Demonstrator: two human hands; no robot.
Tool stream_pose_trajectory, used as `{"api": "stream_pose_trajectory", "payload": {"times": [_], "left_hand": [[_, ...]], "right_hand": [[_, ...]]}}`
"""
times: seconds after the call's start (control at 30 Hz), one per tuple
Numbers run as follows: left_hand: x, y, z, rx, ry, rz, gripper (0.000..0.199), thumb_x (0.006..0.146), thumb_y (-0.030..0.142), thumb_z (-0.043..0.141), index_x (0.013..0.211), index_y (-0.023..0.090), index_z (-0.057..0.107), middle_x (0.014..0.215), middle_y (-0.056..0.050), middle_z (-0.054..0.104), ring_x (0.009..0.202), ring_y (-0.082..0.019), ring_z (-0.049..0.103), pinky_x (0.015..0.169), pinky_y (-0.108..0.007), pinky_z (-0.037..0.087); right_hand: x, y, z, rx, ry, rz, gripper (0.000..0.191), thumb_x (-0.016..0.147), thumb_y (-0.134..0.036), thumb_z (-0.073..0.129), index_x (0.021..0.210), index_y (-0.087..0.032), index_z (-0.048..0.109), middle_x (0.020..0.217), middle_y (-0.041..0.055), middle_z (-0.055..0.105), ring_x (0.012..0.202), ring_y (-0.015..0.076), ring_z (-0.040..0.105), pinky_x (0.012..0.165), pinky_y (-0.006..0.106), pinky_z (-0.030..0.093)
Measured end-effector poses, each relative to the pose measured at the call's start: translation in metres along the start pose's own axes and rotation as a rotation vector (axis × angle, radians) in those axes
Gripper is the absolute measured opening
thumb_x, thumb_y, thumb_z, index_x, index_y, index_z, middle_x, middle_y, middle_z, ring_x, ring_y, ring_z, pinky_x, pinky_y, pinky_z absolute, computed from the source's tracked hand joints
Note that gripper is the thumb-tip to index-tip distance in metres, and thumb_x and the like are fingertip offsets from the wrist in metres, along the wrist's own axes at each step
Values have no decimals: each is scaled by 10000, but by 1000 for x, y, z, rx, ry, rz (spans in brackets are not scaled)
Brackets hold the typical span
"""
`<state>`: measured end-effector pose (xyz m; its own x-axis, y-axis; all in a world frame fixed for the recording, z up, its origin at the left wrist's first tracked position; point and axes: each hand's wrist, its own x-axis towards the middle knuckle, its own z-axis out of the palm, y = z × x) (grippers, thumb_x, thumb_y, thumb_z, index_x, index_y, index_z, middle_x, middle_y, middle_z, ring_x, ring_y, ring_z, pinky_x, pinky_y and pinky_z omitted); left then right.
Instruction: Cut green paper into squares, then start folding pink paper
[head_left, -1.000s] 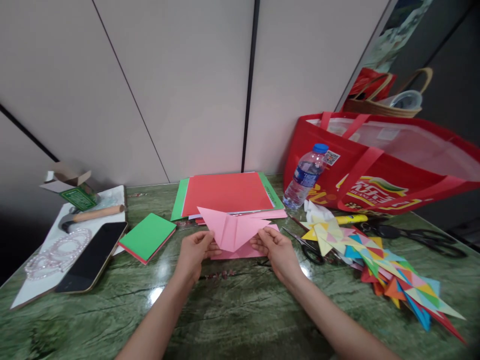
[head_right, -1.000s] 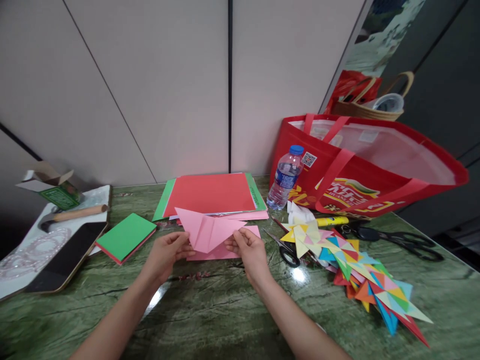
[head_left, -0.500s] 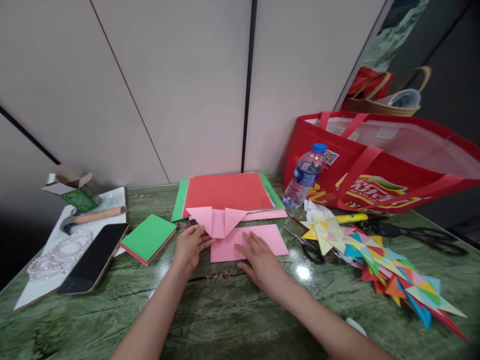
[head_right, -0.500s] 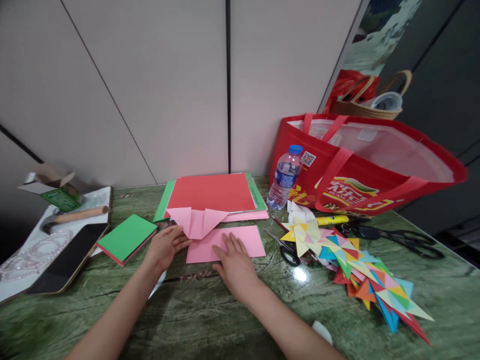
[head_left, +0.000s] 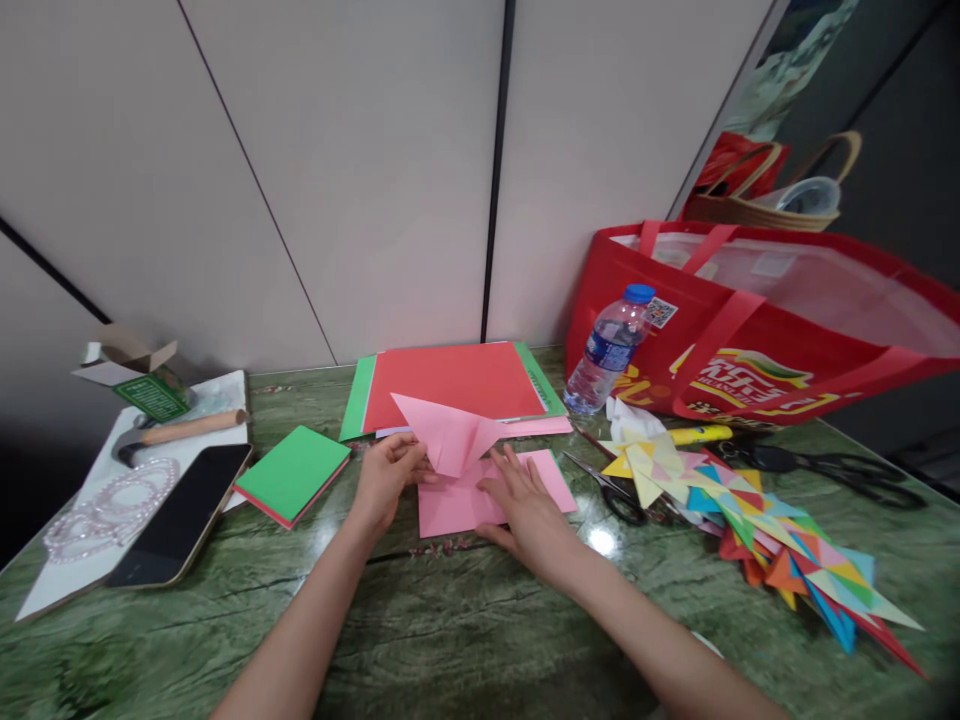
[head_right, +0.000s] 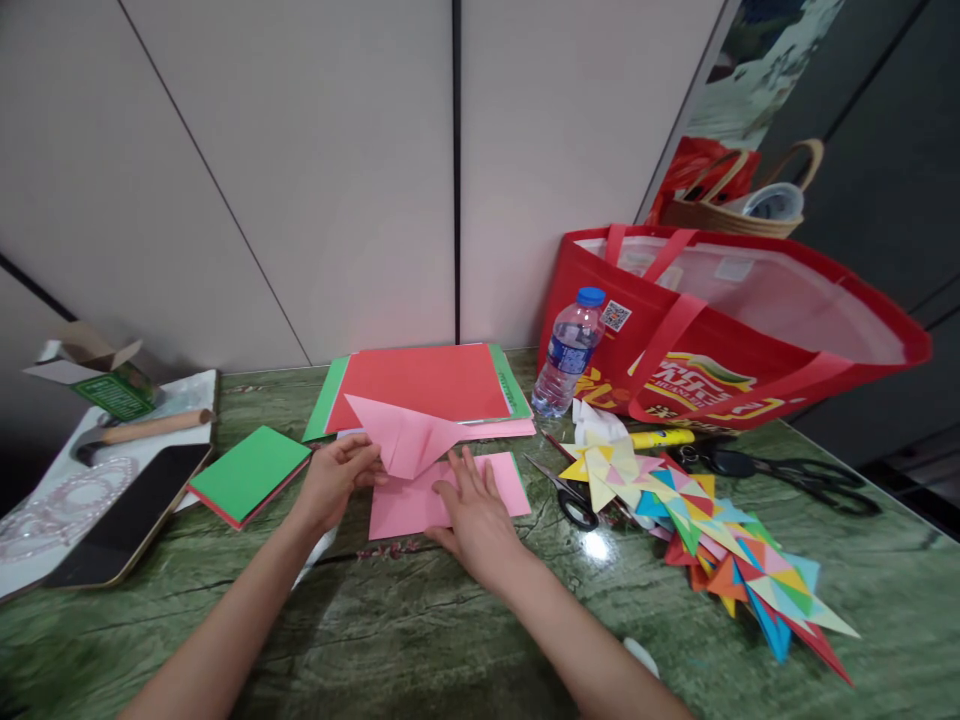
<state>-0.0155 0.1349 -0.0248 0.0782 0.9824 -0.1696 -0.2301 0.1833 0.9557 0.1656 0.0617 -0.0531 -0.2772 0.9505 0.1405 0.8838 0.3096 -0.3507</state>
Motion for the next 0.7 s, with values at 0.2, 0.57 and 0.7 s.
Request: {"api": "stream_pose_trajectory", "payload": {"times": [0.2, 0.57, 0.7], "left_hand": [[4, 3, 0, -90, 62, 138, 254, 572, 260, 701, 731, 138, 545, 585, 21, 598, 540, -128, 603, 586, -300, 537], [11, -7, 1, -99, 22, 40, 400, 634, 208, 662, 1012, 147, 546, 979, -91, 646, 921, -190, 607, 851, -353, 471], [3, 6, -10, 406, -49, 137, 409, 609, 245, 666, 1002, 156, 600, 977, -113, 647, 922, -250, 595, 795, -382, 463]], "right_hand": [[0, -6, -2, -27, -66, 77, 449, 715, -367, 614, 1086, -131, 525, 1329, 197, 388, 1272, 323, 264, 1002, 531, 216], [-7, -31, -9, -98, -193, 137, 517, 655, -390, 675, 1084, -132, 545, 1293, 202, 430, 1215, 381, 336, 951, 564, 269], [-6, -27, -10, -91, -164, 120, 548, 631, -420, 689, 1078, -134, 552, 1273, 195, 447, 1193, 378, 356, 946, 553, 277]]}}
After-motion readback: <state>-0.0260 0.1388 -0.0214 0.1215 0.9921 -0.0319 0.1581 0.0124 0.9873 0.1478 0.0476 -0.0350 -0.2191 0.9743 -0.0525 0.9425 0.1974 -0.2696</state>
